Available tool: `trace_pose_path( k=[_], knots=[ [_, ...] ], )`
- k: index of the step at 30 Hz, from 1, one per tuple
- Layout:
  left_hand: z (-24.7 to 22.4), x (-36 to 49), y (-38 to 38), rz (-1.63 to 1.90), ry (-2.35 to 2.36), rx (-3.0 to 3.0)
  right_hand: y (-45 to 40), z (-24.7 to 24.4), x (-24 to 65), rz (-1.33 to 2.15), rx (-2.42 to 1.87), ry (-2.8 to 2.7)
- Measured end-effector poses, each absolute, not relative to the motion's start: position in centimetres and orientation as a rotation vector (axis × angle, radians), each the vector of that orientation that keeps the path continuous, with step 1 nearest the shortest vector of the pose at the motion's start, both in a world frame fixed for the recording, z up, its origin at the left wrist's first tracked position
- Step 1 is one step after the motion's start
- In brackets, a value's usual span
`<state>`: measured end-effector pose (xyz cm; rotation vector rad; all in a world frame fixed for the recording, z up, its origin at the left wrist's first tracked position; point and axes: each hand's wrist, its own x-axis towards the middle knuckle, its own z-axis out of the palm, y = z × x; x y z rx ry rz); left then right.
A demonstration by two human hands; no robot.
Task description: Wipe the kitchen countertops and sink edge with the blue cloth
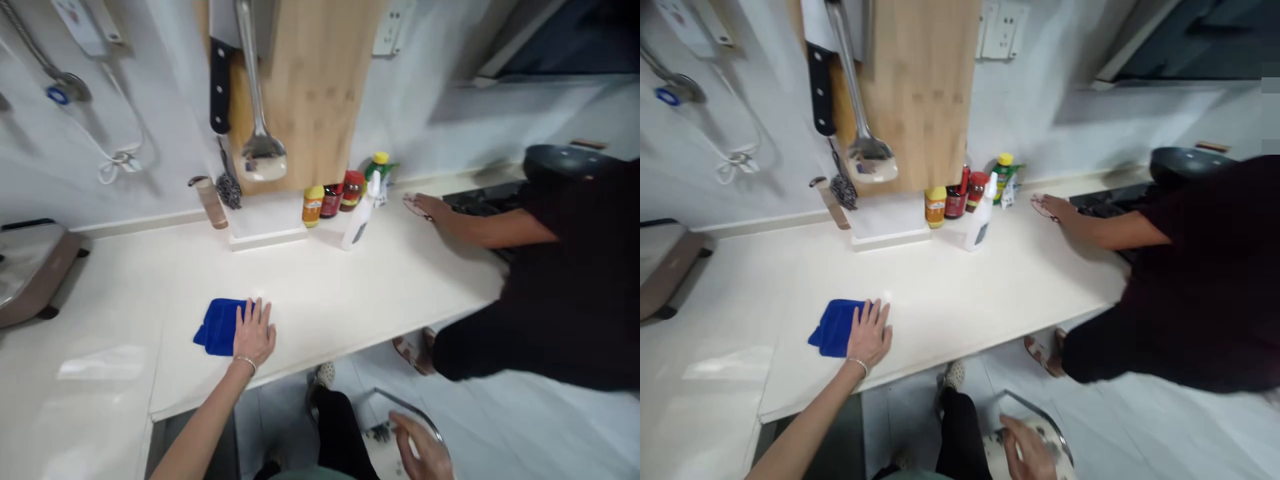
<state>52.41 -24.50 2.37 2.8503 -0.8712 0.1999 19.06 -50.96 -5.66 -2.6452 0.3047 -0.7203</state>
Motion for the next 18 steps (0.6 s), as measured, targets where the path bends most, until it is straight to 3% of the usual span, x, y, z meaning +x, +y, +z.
trace_pose_path(
  k=[4, 7, 13, 18],
  knots=[
    [2.4, 51.5, -26.2, 0.198, -0.723, 2.882, -58.5, -2.3, 32.8, -0.826, -2.617, 0.117],
    [2.0, 51.1, -28.5, 0.187, -0.642, 2.839, -62.8, -2.4, 38.4, -0.785, -2.642, 0.156],
    [1.5, 51.1, -33.5, 0.187, -0.611, 2.73, -65.2, -5.7, 40.3, -0.805, -2.626, 0.283],
    [2.6, 47.7, -29.0, 0.323, -0.743, 2.668, -65.6, -5.4, 40.1, -0.853, -2.588, 0.279]
  ],
)
